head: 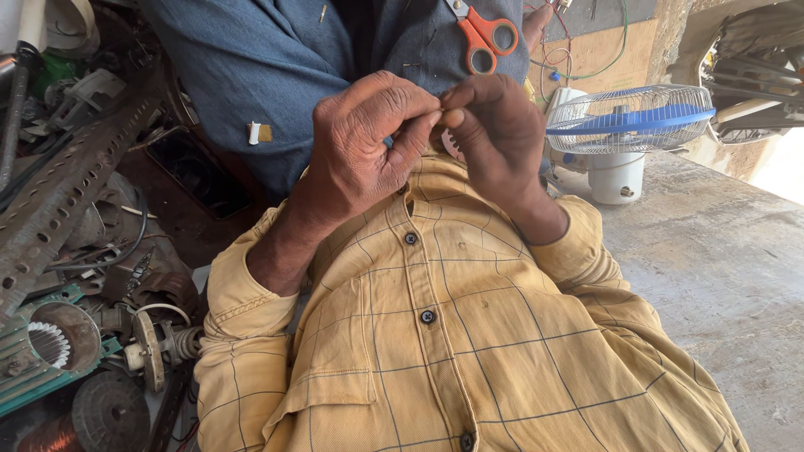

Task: The person sits on the floor in a workshop and repairs a cylindrical electrical component. They use scissors to cut small pieces of insulating material and insert them into the slots of the component. The person repeatedly picks up the material, cuts it, and places it into the component.

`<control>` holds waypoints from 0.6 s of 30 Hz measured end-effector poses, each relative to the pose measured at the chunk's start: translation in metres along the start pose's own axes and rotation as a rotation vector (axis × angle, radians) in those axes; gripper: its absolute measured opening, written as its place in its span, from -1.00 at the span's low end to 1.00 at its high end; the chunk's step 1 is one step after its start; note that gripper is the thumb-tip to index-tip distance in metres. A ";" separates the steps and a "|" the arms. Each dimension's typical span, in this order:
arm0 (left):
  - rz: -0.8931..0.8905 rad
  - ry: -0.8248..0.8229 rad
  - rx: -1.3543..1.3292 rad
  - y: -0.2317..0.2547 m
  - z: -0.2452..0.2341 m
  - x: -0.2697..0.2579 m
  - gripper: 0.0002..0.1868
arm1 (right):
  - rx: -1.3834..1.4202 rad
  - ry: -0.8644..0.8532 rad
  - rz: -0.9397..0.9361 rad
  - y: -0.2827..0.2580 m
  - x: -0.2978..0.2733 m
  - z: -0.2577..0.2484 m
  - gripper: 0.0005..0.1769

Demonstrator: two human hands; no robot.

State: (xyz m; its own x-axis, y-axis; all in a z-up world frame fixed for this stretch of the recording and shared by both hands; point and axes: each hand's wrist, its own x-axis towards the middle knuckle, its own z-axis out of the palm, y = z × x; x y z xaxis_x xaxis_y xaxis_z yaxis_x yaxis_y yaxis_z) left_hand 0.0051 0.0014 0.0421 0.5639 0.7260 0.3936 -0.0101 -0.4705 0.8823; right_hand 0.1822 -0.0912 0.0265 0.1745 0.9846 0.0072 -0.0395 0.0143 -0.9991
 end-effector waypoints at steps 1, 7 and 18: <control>0.004 0.002 0.012 0.000 0.000 0.001 -0.87 | 0.230 -0.016 0.093 0.002 0.000 0.000 -0.89; 0.047 -0.017 0.133 0.003 -0.001 0.000 -0.88 | 0.253 -0.054 0.079 0.007 0.000 -0.001 -0.86; -0.187 0.083 -0.258 -0.001 0.011 -0.011 -0.86 | 0.420 0.030 0.187 0.009 -0.002 0.007 -0.88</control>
State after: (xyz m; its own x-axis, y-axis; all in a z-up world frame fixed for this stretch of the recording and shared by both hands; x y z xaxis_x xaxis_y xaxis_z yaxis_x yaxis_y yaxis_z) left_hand 0.0078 -0.0121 0.0339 0.5062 0.8315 0.2289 -0.1274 -0.1904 0.9734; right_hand 0.1747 -0.0922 0.0178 0.1542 0.9716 -0.1794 -0.4673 -0.0882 -0.8797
